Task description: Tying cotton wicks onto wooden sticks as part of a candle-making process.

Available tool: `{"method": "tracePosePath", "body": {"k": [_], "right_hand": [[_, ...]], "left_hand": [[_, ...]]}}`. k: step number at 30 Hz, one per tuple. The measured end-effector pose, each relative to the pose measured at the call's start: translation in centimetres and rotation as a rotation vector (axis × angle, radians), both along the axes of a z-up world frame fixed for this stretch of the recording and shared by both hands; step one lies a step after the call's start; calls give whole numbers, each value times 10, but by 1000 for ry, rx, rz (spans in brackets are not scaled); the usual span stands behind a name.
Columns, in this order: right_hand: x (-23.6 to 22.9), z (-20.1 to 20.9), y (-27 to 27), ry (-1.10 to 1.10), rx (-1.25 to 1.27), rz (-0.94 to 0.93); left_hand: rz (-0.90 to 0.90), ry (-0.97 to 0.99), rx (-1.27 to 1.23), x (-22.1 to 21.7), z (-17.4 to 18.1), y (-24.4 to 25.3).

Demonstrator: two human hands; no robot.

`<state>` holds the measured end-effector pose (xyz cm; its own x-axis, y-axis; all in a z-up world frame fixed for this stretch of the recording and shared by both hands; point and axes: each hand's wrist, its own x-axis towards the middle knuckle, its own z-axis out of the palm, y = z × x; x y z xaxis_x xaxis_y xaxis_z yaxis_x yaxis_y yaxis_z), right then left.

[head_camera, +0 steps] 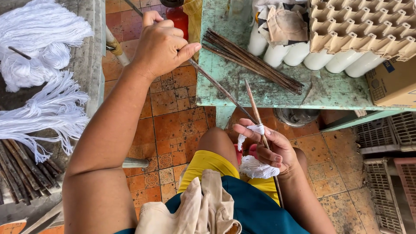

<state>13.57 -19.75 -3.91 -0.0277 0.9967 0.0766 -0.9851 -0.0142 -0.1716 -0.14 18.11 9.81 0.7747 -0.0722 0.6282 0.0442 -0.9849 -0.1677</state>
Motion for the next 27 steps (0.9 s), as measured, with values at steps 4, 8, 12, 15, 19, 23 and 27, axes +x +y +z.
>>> {"method": "tracePosePath", "body": {"k": [4,8,12,15,19,23,27], "right_hand": [[1,3,-3,-67,-20,-15],[2,1,-3,-43,-1,-6],[3,-1,-5,-40,11,3],[1,2,-6,-57,1,-18],[2,0,-6,-31,0,14],[-3,6,-4,-94,-27,-7],[-8,18,1,-220,-42,-67]], "left_hand": [[-9,16,7,-1,0,4],[-28,7,16,1,0,2],[-32,22,12,2,2,1],[-14,35,12,0,5,2],[-31,12,37,4,3,-2],[-53,8,51,7,5,-12],[27,323,-122,7,18,-56]]}}
